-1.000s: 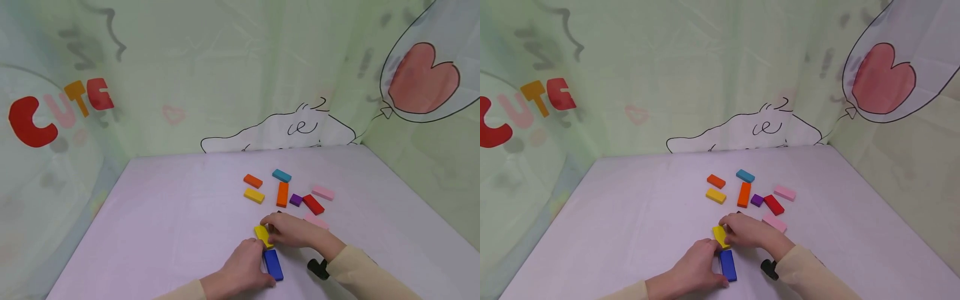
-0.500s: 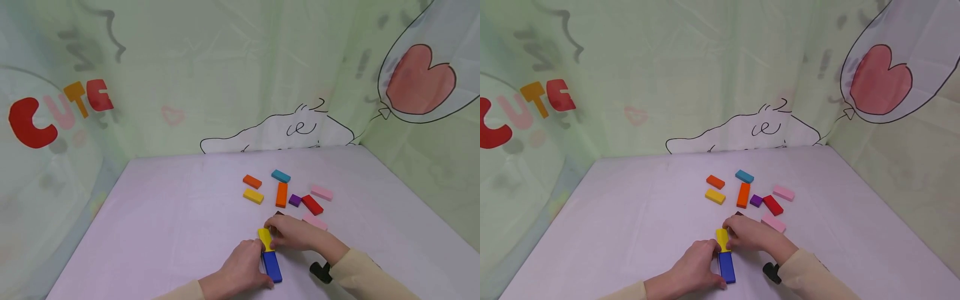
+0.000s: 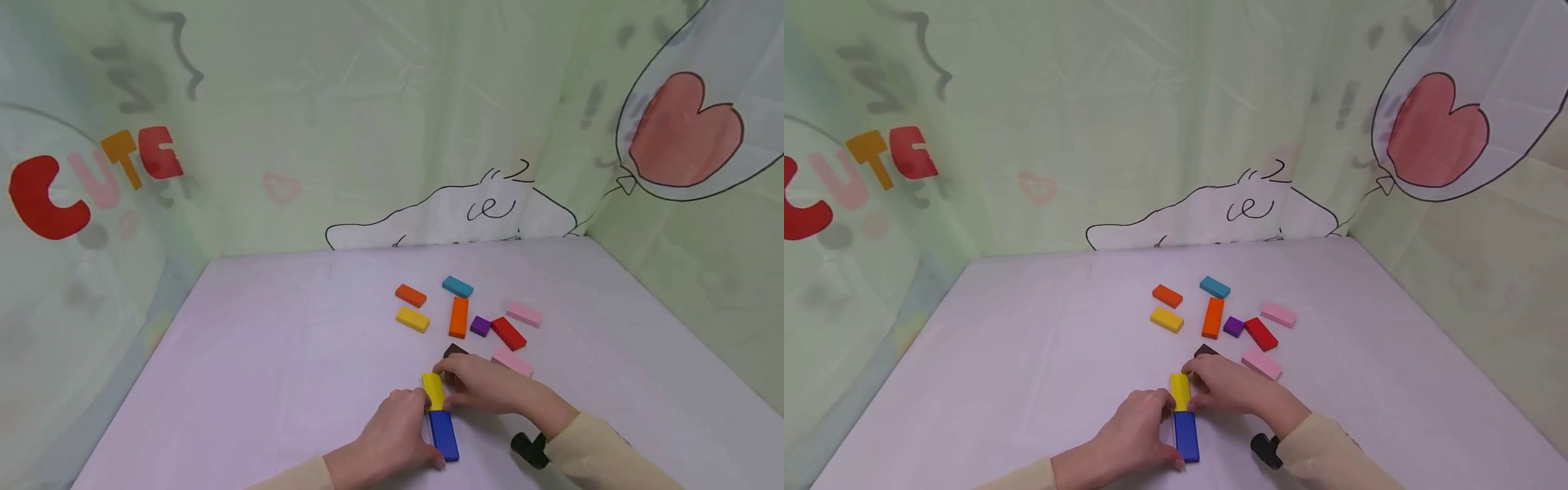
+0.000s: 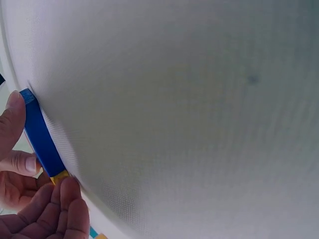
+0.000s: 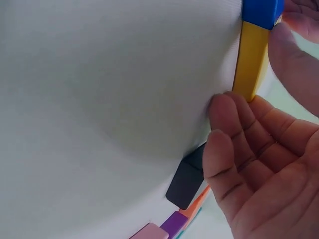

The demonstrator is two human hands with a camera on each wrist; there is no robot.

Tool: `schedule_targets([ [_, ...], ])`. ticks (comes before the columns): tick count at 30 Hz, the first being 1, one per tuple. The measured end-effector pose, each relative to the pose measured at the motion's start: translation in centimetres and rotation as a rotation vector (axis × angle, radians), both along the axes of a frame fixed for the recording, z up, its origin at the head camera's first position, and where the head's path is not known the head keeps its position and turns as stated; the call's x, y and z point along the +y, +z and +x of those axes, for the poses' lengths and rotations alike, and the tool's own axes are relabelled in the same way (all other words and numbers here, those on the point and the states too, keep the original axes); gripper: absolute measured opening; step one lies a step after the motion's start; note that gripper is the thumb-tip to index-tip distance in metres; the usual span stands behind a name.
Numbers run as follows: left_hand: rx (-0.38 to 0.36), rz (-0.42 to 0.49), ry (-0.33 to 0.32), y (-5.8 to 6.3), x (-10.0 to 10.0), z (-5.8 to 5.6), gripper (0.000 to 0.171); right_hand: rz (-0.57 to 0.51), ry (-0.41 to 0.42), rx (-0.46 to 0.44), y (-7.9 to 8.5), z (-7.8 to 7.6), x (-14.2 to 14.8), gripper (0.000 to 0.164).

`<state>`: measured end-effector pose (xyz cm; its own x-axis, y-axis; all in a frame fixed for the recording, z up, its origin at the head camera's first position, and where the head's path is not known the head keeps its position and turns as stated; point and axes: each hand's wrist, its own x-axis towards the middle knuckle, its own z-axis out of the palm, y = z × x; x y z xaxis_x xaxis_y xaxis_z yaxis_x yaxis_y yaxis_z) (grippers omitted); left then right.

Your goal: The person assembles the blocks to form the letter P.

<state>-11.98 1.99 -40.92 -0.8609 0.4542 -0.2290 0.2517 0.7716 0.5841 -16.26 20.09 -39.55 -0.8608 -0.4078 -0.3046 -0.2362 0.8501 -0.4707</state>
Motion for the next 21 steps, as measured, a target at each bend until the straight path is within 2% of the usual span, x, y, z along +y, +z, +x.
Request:
schedule_targets([
  [6, 0.003, -0.004, 0.023, 0.1, 0.0, 0.0, 0.065, -0.029, -0.037, -0.022, -0.1, 0.1, 0.3, 0.052],
  [15, 0.085, -0.070, -0.048, 0.0, -0.2, 0.1, 0.057, -0.024, -0.046, -0.013, -0.2, -0.2, 0.2, 0.053],
  [16, 0.086, -0.073, -0.052, -0.3, -0.2, 0.0, 0.057, -0.024, -0.044, -0.013, -0.2, -0.1, 0.2, 0.053],
  [19, 0.112, -0.070, -0.063, -2.9, -0.2, -0.9, 0.057, -0.022, -0.041, -0.016, -0.1, -0.1, 0.2, 0.053],
  [21, 0.117, -0.070, -0.068, -2.8, -0.2, -0.8, 0.056, -0.025, -0.040, -0.019, -0.1, -0.1, 0.2, 0.053],
])
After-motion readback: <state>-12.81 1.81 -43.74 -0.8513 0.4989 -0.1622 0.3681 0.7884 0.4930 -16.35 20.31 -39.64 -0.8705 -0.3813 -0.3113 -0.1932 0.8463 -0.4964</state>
